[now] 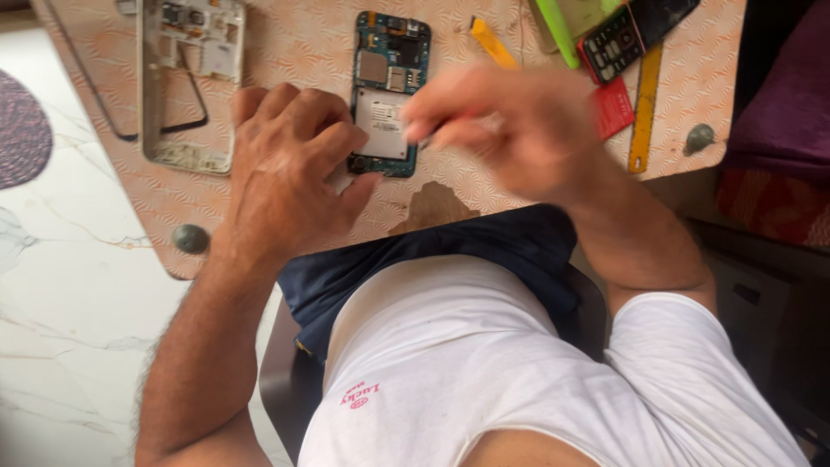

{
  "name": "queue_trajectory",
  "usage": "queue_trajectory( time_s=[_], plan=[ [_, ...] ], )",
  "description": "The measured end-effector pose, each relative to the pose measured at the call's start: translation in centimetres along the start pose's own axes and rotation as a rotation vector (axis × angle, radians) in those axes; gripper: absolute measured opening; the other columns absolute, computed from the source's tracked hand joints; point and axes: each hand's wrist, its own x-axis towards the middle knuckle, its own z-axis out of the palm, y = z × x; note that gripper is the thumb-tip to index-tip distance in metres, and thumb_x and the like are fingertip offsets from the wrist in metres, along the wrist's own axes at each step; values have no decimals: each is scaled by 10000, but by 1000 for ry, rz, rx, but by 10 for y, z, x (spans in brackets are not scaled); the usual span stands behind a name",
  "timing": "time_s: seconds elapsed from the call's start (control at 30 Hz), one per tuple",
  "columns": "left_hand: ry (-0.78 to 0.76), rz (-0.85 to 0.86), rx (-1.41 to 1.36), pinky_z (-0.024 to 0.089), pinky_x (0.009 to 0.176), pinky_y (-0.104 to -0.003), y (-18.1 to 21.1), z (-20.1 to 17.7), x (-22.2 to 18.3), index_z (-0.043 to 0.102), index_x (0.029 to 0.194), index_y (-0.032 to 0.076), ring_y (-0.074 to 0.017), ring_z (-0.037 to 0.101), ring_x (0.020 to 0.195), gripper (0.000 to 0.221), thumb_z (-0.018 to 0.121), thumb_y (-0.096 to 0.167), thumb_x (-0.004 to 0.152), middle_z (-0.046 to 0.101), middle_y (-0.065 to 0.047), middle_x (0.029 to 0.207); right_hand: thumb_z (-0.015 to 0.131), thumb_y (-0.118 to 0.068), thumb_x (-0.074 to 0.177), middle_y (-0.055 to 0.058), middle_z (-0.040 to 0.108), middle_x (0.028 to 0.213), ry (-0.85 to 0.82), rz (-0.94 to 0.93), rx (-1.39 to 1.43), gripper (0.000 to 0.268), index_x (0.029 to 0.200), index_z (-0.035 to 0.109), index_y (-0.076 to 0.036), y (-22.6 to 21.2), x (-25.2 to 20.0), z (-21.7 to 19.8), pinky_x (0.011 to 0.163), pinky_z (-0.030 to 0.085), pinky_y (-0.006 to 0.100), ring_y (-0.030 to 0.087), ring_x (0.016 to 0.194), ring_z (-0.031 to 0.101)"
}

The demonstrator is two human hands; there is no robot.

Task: The person is repairing a mobile phone on a table by using a screwdriver to manipulate internal components, adjusting small parts with their fingers, and handling a battery.

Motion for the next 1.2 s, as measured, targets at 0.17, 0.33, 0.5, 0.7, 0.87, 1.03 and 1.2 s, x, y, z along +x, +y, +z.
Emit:
queue_trajectory(
  time_s=[0.17,0.33,0.5,0.7,0.87,1.03,1.2],
  plan=[
    [-9,10,22,384,1016,-487,0,1,0,725,1095,91,-293,582,1061,410,879,208,733,662,-81,1126,558,-168,1201,215,721,1125,231,-85,24,336,1449,353,-73,11,-16,-26,760,684,298,242,901,777],
    [-22,2,28,399,1005,-491,-5,4,-1,704,1145,82,-297,592,1037,424,775,136,731,670,-90,1130,575,-141,1178,238,708,1103,290,19,56,311,1400,377,-49,15,-38,-12,780,688,330,250,896,770],
    [-4,-1,28,401,992,-484,-7,6,-3,712,1129,72,-283,604,1007,392,749,116,741,671,-94,1099,579,-87,1135,249,704,1083,260,104,107,277,1354,427,-13,17,-48,-2,804,677,356,260,902,759],
    [3,-5,28,409,986,-477,-7,8,-2,724,1110,72,-272,611,993,377,756,117,737,678,-86,1080,568,-45,1127,241,703,1104,215,95,106,280,1371,432,-32,24,-50,-1,827,680,362,257,926,759],
    [1,-5,12,413,985,-473,-6,5,-2,719,1087,75,-273,613,1006,344,790,128,754,679,-77,1073,579,-31,1164,224,707,1129,205,96,119,302,1406,399,-45,27,-54,1,846,677,332,232,959,761],
    [82,49,0,406,919,-463,-5,3,-1,703,1036,67,-275,612,947,307,839,143,771,674,-82,1015,587,-6,1147,226,715,1105,198,88,72,312,1404,415,-45,30,-54,1,808,673,325,239,929,764],
    [215,27,-43,389,877,-437,5,9,3,713,1057,97,-235,602,879,230,888,145,915,668,-52,975,573,-45,1175,232,699,1083,260,72,117,329,1444,384,-65,24,-51,0,823,677,350,252,920,753]
  ],
)
